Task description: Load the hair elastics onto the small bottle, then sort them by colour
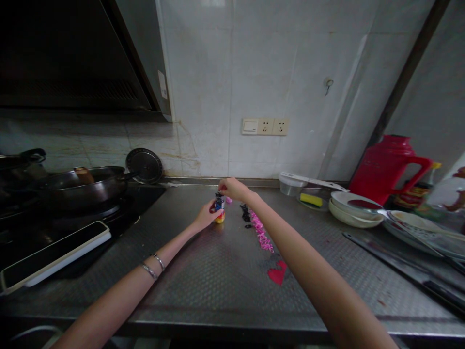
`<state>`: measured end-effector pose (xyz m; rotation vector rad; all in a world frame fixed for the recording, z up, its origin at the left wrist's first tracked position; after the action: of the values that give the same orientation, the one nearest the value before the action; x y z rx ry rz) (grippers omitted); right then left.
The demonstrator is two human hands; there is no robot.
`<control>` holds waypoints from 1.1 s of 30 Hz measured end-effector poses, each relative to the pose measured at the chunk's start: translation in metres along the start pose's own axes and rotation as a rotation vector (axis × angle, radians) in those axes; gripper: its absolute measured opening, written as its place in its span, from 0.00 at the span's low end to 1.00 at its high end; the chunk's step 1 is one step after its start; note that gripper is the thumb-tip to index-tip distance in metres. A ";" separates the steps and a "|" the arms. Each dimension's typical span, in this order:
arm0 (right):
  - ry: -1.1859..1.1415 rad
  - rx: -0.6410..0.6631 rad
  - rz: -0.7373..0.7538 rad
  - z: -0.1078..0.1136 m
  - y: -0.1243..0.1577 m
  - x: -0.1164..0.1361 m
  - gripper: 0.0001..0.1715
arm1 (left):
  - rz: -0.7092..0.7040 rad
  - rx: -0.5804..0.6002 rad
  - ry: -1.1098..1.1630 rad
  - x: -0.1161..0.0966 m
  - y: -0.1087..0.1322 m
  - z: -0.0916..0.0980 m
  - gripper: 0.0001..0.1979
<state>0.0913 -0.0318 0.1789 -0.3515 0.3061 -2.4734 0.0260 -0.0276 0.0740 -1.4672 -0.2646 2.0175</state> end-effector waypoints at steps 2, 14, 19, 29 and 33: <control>0.018 -0.004 -0.037 0.000 0.001 -0.001 0.11 | 0.000 0.002 -0.005 0.000 0.000 0.000 0.16; 0.005 -0.075 -0.016 0.012 0.016 0.008 0.16 | 0.004 -0.009 -0.044 0.001 0.000 0.001 0.18; -0.037 -0.112 -0.031 0.015 0.021 0.003 0.24 | 0.005 -0.003 -0.046 0.002 0.000 0.000 0.17; 0.053 0.063 -0.071 -0.011 0.013 0.006 0.35 | 0.003 -0.005 -0.043 0.000 0.000 0.001 0.16; 0.118 0.211 -0.113 -0.021 0.001 0.002 0.32 | -0.005 -0.004 -0.048 0.001 0.000 0.001 0.16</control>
<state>0.0835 -0.0311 0.1588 -0.1382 0.0725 -2.6125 0.0253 -0.0268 0.0733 -1.4208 -0.2926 2.0511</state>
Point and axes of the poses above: each hand's wrist, its own y-axis away from the middle knuckle, its own z-axis out of the back of the hand, x = y × z, the point moved 10 cm from there along -y, towards the middle knuckle, and after that the axes turned 2 degrees about x, right-handed, at the moved point
